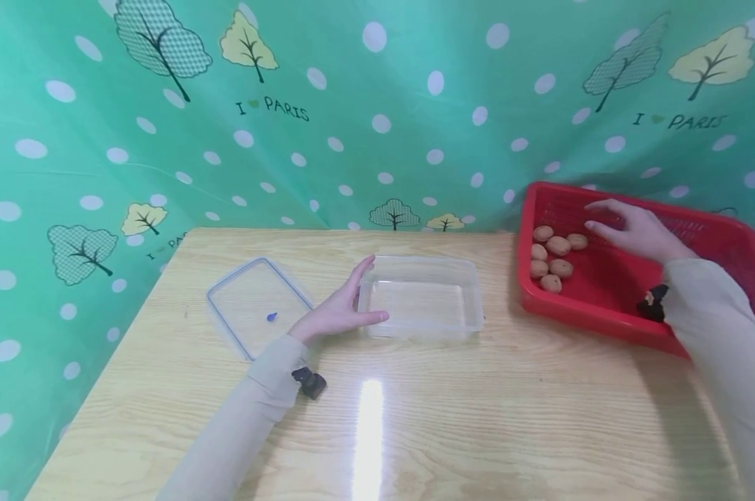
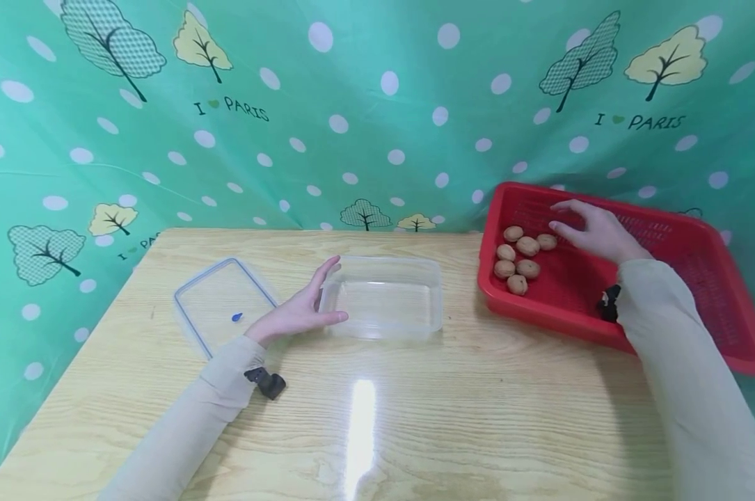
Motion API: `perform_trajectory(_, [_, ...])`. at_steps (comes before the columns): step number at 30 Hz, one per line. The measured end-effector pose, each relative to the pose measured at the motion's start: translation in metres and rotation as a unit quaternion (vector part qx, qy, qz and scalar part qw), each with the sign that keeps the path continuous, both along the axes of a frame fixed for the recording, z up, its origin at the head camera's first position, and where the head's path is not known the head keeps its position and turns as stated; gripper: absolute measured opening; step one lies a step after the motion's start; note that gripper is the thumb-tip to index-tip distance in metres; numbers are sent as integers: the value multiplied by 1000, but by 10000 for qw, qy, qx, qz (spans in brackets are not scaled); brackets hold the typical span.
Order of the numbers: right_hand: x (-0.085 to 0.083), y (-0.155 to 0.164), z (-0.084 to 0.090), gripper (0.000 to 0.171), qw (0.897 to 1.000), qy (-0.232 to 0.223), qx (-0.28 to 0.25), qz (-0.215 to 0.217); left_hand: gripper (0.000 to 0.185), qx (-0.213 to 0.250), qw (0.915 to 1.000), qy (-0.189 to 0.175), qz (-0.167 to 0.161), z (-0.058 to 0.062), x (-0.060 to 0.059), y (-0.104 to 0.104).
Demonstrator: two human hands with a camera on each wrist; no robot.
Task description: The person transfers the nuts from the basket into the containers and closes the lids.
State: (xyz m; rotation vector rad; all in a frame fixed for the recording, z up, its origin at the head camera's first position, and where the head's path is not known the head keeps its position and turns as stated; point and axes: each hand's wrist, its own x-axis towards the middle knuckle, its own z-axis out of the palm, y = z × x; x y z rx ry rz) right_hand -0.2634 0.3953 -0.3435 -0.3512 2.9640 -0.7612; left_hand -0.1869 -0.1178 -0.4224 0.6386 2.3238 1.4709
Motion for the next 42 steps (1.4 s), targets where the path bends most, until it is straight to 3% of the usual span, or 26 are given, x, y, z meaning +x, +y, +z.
perform_trajectory(12, [-5,11,-17,60,9970,-577,-474,-190,103,1,10000,-4,-38,-3,0,-1])
perform_trajectory(23, [-2,21,-27,68,9889,-1433,-369,-150,105,65,10000,0,-66,-1,-1,4])
perform_trajectory(34, [-13,18,-38,57,9890,-1436,-341,13,104,-22,10000,-50,20,0,-1,1])
perform_trajectory(42, [-15,18,-42,54,9812,-1805,-647,242,103,-10,10000,-81,-8,0,-1,0])
